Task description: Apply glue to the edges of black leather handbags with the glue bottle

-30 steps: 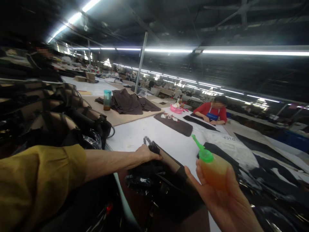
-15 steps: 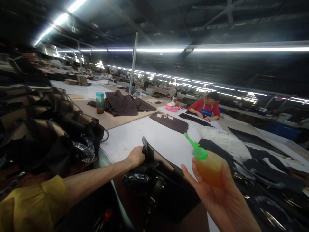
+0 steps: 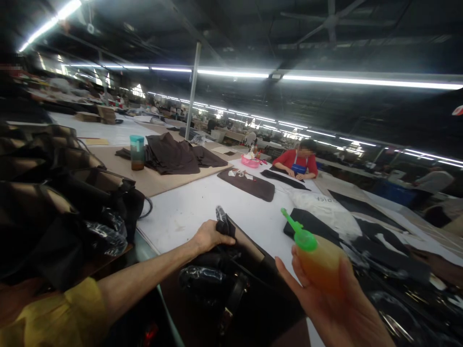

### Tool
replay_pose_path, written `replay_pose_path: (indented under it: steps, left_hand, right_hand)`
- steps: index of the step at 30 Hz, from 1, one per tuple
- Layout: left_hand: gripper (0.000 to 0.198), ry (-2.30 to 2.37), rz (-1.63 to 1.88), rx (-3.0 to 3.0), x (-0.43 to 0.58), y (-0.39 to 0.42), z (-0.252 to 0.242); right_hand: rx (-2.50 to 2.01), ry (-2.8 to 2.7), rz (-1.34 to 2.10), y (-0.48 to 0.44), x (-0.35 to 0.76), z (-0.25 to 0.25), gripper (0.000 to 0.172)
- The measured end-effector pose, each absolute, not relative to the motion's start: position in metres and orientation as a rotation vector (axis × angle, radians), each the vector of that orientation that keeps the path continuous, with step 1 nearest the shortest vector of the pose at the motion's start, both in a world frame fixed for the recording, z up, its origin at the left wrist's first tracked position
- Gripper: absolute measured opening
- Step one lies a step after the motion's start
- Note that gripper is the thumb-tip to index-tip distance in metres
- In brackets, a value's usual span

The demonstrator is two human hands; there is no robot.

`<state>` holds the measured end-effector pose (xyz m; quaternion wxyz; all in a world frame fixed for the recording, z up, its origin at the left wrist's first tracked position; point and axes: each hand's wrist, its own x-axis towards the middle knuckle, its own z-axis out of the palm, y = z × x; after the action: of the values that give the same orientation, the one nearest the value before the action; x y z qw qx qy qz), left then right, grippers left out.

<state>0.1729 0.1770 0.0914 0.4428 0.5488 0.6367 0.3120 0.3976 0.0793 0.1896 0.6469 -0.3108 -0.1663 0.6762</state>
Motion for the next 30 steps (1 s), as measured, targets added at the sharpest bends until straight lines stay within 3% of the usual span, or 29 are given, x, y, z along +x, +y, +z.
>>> replay_pose_path:
  steps: [4, 9, 14, 21, 25, 30]
  left_hand:
    - [0.051, 1.797, 0.639, 1.412, 0.174, 0.181, 0.101]
    - [0.045, 1.963, 0.576, 1.587, 0.176, 0.178, 0.105]
    - [0.029, 1.740, 0.782, 1.469, 0.176, 0.176, 0.090]
    - [0.034, 0.962, 1.057, 1.205, 0.169, 0.178, 0.080]
    - [0.027, 0.985, 1.038, 1.292, 0.170, 0.179, 0.100]
    - [0.029, 1.076, 0.971, 1.575, 0.176, 0.182, 0.141]
  right_hand:
    - [-0.741, -0.433, 1.526, 0.077, 0.397, 0.189, 0.029]
    - [-0.774, -0.437, 1.537, 0.080, 0.401, 0.188, 0.028]
    - [-0.815, -0.407, 1.564, 0.080, 0.401, 0.190, 0.030]
    - [-0.753, -0.432, 1.532, 0.079, 0.396, 0.194, 0.024]
    - [-0.768, -0.256, 1.506, 0.079, 0.402, 0.198, 0.019]
    - [-0.858, -0.057, 1.402, 0.073, 0.420, 0.197, 0.030]
